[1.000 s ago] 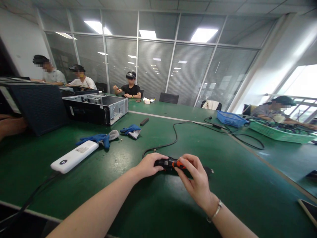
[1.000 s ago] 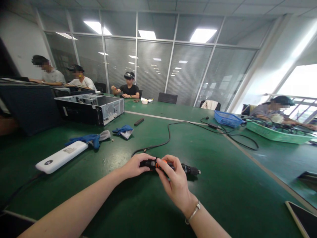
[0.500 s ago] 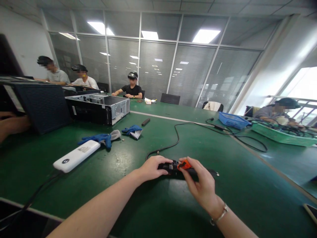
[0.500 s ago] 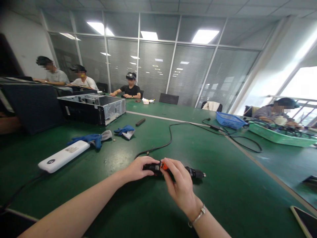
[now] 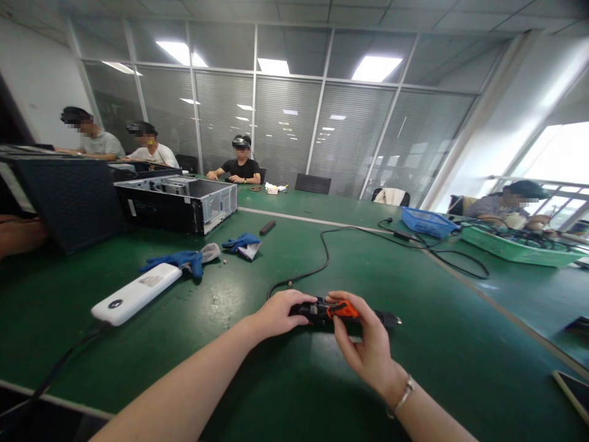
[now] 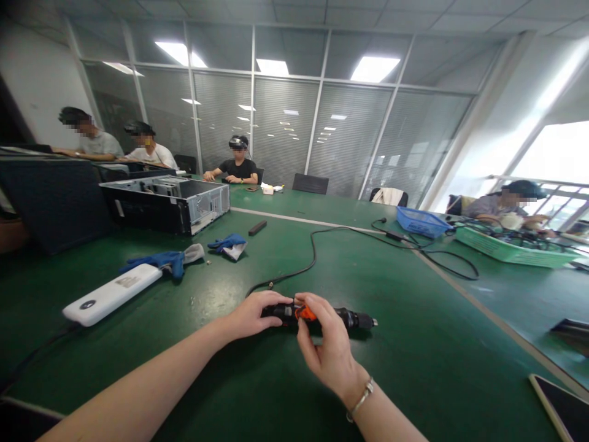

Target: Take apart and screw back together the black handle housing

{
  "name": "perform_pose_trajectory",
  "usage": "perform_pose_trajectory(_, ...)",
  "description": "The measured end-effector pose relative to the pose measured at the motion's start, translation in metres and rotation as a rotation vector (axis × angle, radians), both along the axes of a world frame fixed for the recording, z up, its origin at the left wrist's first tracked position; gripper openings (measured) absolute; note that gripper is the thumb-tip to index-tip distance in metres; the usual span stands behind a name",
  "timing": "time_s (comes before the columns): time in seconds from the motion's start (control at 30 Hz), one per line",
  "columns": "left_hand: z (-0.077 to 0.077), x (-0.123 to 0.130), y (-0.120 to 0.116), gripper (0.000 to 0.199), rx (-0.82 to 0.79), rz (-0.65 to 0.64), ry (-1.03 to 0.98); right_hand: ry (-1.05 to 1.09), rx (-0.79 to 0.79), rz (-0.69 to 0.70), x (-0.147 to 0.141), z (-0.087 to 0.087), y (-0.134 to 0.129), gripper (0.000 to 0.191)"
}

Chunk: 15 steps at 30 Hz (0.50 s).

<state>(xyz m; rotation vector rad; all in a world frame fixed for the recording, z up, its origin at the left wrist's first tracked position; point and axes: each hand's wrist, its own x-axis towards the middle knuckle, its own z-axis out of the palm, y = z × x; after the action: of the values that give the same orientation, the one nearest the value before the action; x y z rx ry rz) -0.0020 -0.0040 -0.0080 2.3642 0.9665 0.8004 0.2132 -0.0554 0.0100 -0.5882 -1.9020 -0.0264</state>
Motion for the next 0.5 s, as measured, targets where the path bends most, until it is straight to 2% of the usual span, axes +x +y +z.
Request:
perform_pose_trajectory(0.2, -0.0001, 0.0003, 0.0005, 0.051, -0.004, -0.007, 0.018, 0.010, 0.011, -0.100, 0.0025, -0.0017, 0.0008, 0.051)
perform_pose_trajectory(0.4, 0.0011, 0.0006, -0.0006, 0.049, -0.007, -0.014, -0.006, -0.040, -0.010, 0.009, 0.0019, -0.0004, -0.0019, 0.063)
perform_pose_trajectory(0.5, 0.0021, 0.0004, -0.0015, 0.050, -0.007, -0.007, -0.002, -0.037, 0.062, -0.040, 0.0017, 0.0012, -0.0011, 0.062)
